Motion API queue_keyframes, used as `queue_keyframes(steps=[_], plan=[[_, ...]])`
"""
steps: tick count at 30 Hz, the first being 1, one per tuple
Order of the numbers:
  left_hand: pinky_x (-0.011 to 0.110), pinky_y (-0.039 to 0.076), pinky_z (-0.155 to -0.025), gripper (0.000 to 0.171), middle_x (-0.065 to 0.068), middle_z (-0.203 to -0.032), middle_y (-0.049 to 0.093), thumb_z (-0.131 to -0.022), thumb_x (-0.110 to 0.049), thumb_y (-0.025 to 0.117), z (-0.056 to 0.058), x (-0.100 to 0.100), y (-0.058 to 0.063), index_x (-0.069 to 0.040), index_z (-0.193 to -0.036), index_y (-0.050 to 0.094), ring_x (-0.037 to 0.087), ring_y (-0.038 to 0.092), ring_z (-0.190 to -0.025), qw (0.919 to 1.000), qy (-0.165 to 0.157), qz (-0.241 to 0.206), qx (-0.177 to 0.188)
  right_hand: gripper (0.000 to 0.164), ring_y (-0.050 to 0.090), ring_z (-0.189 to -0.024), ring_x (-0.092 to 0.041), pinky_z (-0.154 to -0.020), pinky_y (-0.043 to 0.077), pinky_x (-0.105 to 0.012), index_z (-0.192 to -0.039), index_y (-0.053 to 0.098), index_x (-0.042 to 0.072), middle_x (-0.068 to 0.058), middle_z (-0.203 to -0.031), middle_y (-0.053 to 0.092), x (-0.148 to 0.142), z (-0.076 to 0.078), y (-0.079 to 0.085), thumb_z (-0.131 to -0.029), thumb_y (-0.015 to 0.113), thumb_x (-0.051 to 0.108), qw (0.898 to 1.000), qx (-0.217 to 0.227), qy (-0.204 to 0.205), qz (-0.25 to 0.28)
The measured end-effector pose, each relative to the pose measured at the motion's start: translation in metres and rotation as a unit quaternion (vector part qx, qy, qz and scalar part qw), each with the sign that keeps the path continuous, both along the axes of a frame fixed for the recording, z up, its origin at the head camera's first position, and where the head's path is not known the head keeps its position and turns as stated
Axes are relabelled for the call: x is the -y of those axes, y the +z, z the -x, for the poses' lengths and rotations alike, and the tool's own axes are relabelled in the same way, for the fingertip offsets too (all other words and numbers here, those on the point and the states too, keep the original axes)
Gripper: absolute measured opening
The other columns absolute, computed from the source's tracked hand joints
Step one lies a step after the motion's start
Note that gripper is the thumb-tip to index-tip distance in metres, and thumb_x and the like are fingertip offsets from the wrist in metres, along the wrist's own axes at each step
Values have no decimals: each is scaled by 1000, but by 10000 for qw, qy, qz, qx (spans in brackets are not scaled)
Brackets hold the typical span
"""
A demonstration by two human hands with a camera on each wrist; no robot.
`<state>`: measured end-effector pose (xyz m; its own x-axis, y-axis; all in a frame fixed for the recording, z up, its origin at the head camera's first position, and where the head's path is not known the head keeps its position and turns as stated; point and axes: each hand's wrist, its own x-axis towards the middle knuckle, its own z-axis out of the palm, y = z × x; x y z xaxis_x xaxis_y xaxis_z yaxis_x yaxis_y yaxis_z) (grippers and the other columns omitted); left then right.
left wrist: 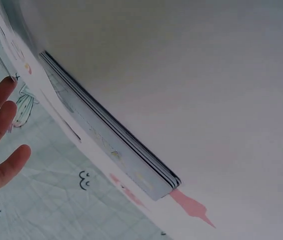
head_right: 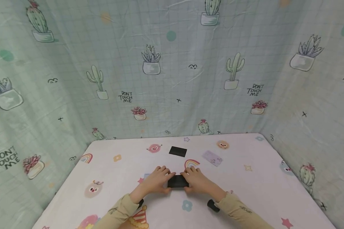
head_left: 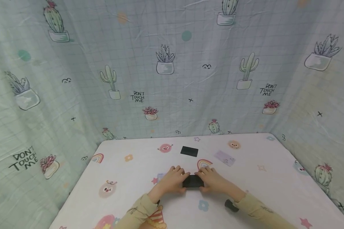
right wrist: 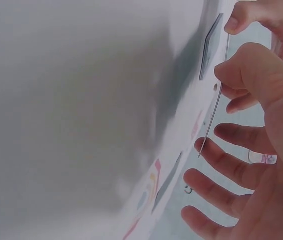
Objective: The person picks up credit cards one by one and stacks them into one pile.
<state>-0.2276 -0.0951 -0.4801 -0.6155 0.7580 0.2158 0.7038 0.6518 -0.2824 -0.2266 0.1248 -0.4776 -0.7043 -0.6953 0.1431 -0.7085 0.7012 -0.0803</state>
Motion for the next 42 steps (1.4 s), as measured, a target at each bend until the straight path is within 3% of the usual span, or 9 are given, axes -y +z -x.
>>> queue_keyframes(steps=[7,16,28,42], plan=[[30,37,-76,58,-2,-95,56,-71,-51,62,-2,9,1,-18,-118,53,14,46,-89,10000,81,-31,-45,54,46,-98,-23,-79,40,-44,-117,52,7,-6,-107,51,6,1,1,-72,66,34,9998,-121,155,0],[31,38,-78,58,-2,-98,56,-72,-50,61,-2,19,1,-18,-120,53,14,46,-90,9997,232,-23,12,55,46,-99,-23,-85,40,-47,-119,51,8,-5,-108,51,14,5,2,-73,67,34,9998,34,193,28],[31,38,-77,59,-2,-95,56,-70,-48,63,-2,34,-5,-18,-119,53,14,46,-87,9993,288,-216,26,55,46,-98,-20,-80,42,-42,-120,50,10,-3,-107,51,28,9,0,-74,65,36,9988,-257,401,-79],[32,39,-78,60,-1,-96,57,-69,-48,64,-5,48,-2,-17,-120,53,15,47,-87,9984,482,-268,157,54,46,-95,-18,-79,43,-39,-119,51,10,-2,-106,52,42,12,0,-74,65,36,9986,-224,483,-5]])
